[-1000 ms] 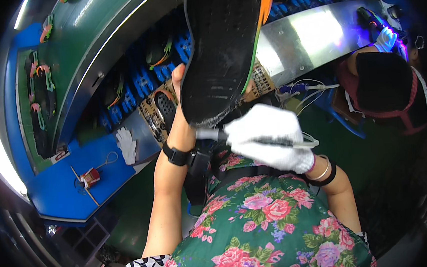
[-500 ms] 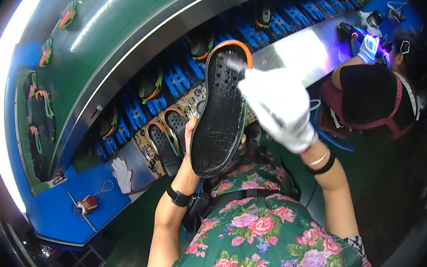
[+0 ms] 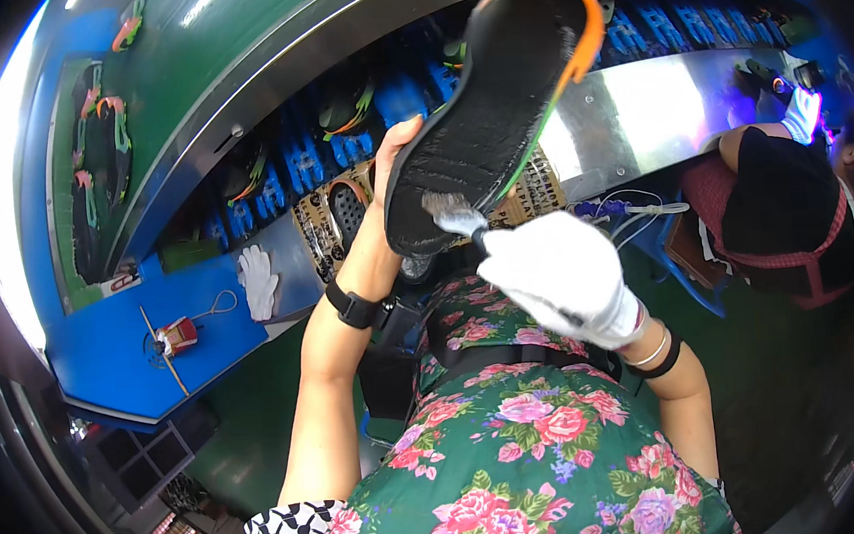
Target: Brushing glue or chemical primer onto the bottom of shoe soles on an assembly line.
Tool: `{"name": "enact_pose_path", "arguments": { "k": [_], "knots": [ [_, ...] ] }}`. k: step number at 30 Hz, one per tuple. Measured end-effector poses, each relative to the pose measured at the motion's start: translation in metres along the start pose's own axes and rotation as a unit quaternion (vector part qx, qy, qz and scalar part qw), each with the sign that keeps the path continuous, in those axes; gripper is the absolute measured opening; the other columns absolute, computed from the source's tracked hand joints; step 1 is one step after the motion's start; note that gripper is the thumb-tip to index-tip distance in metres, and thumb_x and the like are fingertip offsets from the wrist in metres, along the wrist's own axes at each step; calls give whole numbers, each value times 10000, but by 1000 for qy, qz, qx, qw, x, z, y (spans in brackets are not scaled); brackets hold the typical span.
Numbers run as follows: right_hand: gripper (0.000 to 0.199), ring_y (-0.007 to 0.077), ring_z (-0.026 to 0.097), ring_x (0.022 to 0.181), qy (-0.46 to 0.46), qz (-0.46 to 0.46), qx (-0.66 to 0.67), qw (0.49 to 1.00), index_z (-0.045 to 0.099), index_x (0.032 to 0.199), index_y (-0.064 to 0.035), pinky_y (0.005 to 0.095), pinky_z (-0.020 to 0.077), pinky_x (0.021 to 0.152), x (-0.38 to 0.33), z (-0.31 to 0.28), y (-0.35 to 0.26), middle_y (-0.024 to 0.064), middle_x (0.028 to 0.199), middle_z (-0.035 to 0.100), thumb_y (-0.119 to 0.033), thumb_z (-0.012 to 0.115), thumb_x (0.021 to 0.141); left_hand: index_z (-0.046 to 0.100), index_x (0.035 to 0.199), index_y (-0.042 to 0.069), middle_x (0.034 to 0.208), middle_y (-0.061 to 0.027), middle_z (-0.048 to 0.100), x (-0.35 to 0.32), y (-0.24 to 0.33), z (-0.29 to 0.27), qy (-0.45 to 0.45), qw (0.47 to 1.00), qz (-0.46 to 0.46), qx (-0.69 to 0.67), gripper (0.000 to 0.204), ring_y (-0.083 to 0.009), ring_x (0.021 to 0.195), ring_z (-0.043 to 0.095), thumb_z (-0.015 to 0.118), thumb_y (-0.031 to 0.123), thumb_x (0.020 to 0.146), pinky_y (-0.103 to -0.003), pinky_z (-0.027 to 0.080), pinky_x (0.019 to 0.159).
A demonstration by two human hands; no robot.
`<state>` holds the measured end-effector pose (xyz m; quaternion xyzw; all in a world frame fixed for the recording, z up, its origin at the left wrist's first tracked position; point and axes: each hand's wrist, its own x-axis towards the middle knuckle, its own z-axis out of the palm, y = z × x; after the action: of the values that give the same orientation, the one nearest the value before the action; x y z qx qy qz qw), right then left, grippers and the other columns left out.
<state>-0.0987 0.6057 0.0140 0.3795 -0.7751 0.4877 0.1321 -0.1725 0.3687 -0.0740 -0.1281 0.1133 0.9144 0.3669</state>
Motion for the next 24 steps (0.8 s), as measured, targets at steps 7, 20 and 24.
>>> {"name": "enact_pose_path", "arguments": {
  "k": [7,20,24],
  "knots": [
    [224,273,711,821,15,70,121,990,798,1001,-62,363,558,718,9,-17,-12,122,993,772,-42,830,781,638,1314,-59,1192,-225,731,-16,11,41,-4,998,-43,35,519,-307,963,755,577,319,964,-399,606,913],
    [141,260,755,879,-46,173,330,927,793,917,-44,353,596,805,0,-9,-11,120,945,777,-24,840,786,582,1384,-57,1274,-235,696,-50,9,33,-27,999,-18,2,625,-343,1112,710,561,405,963,-453,554,1019],
    [150,295,751,873,95,244,458,849,755,847,10,394,608,826,-14,-17,-7,178,912,753,81,823,734,345,1558,-41,1497,-383,431,-65,23,62,-141,974,117,132,1052,-541,1173,612,663,686,866,-679,512,1010]
  ]
}}
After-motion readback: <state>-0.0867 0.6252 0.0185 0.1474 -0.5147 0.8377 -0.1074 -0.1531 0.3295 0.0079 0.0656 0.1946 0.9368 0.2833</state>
